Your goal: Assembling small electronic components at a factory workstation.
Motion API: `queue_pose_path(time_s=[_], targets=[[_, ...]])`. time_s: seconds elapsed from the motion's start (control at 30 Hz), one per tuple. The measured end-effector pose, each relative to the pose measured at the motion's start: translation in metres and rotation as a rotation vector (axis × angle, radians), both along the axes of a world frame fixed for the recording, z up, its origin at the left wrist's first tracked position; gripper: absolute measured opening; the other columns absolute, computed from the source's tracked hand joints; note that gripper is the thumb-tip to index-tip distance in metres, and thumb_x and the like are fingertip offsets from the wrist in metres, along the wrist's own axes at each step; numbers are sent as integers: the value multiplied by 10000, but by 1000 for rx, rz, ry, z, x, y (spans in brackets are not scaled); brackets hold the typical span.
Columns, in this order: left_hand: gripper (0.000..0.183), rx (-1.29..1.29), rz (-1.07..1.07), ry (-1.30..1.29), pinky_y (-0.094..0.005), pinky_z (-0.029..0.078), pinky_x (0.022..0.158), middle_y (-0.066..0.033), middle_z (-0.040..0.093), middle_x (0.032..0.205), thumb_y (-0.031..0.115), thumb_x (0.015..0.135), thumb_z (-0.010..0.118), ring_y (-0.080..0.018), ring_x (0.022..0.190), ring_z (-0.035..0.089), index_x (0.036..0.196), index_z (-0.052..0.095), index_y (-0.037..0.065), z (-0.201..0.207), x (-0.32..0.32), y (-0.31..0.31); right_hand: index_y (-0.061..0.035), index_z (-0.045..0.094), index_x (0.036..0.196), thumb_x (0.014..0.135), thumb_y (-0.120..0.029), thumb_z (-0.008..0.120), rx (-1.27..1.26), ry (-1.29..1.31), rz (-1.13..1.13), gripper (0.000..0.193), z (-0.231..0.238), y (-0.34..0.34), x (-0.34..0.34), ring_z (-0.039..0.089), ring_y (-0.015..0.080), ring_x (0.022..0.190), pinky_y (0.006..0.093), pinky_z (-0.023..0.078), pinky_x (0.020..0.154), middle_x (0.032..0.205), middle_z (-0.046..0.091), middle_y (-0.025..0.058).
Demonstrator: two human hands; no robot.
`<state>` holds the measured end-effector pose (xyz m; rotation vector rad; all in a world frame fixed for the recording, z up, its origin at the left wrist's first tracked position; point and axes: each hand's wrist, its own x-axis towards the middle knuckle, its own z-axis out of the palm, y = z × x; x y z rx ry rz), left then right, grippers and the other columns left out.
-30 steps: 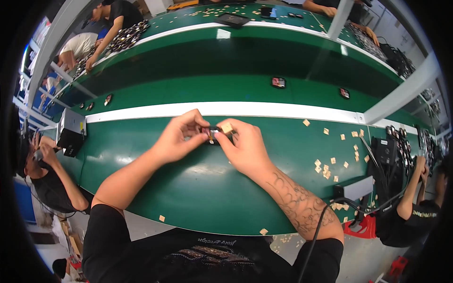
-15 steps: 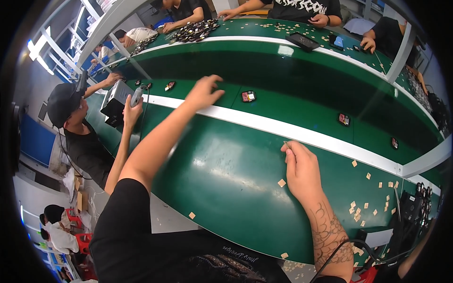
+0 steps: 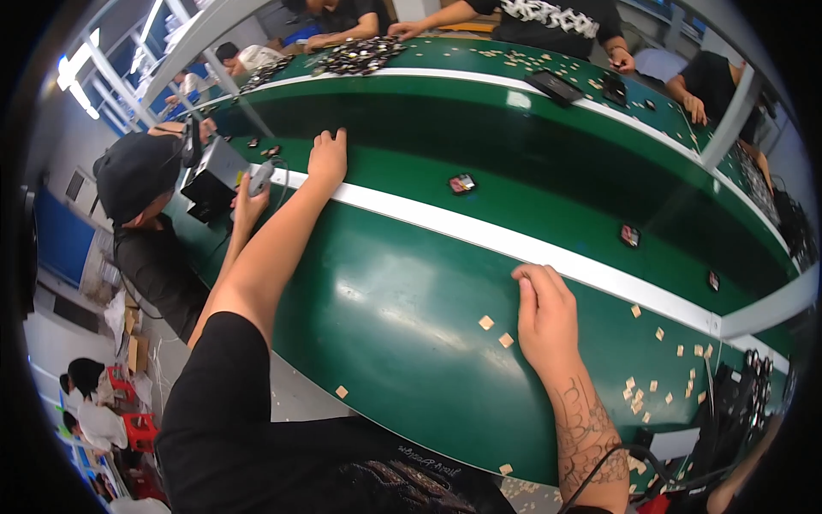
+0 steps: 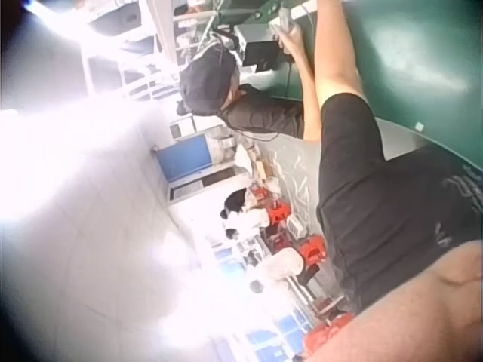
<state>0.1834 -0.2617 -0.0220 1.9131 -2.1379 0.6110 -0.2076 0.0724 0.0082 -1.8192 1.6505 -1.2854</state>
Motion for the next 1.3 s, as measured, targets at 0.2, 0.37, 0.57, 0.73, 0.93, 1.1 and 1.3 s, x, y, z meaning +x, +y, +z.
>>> queue_pose_path(time_s=[0.2, 0.37, 0.57, 0.73, 0.93, 1.1, 1.3], targets=[[485, 93, -987, 270, -483, 546, 994, -189, 667, 1145, 76, 929, 653, -392, 1136, 648, 1409, 583, 71, 29, -132, 165, -24, 707, 1166, 1042, -15, 576, -72, -25, 16, 181, 4, -6, 4, 575, 257, 757, 352, 485, 710, 919, 550, 114], [444, 352, -1258, 199, -448, 543, 1012, -134, 610, 1340, 129, 940, 711, -330, 1231, 608, 1382, 668, 119, 30, -175, 245, 10, 704, 1236, 1015, 51, 553, -72, 29, 15, 271, 6, -6, -3, 603, 265, 846, 356, 518, 779, 1020, 546, 133], [755, 575, -1067, 431, -463, 528, 1030, -157, 555, 1406, 262, 824, 905, -364, 1281, 558, 1470, 572, 56, 41, -162, 248, -6, 729, 1190, 994, 21, 630, 59, 22, 103, 221, 9, -2, -7, 655, 271, 818, 367, 542, 745, 983, 611, 126], [740, 573, -1147, 530, -448, 512, 1035, -150, 624, 1283, 115, 824, 872, -365, 1183, 590, 1485, 548, 41, 34, -159, 246, -18, 735, 1097, 948, 16, 700, 177, 109, 229, 157, 21, 8, 5, 679, 270, 773, 376, 547, 683, 926, 654, 104], [669, 601, -1140, 571, -458, 520, 988, -125, 632, 1217, 54, 829, 837, -354, 1117, 599, 1446, 580, 52, 31, -161, 248, -45, 684, 980, 880, -50, 722, 61, 579, 157, 106, 25, 12, 15, 700, 306, 823, 428, 590, 693, 926, 651, 87], [644, 605, -1143, 609, -456, 523, 976, -128, 632, 1196, 22, 828, 820, -359, 1106, 600, 1427, 585, 55, 32, -163, 253, -52, 678, 972, 862, -55, 688, 75, 819, 155, 111, 30, 9, 29, 699, 282, 845, 417, 593, 728, 906, 637, 67], [620, 603, -1118, 629, -460, 525, 970, -136, 631, 1182, 11, 815, 821, -369, 1108, 596, 1388, 586, 43, 32, -163, 256, -47, 668, 971, 861, -55, 682, 122, 670, 140, 112, 24, 13, 21, 694, 280, 862, 416, 583, 740, 914, 643, 83]])
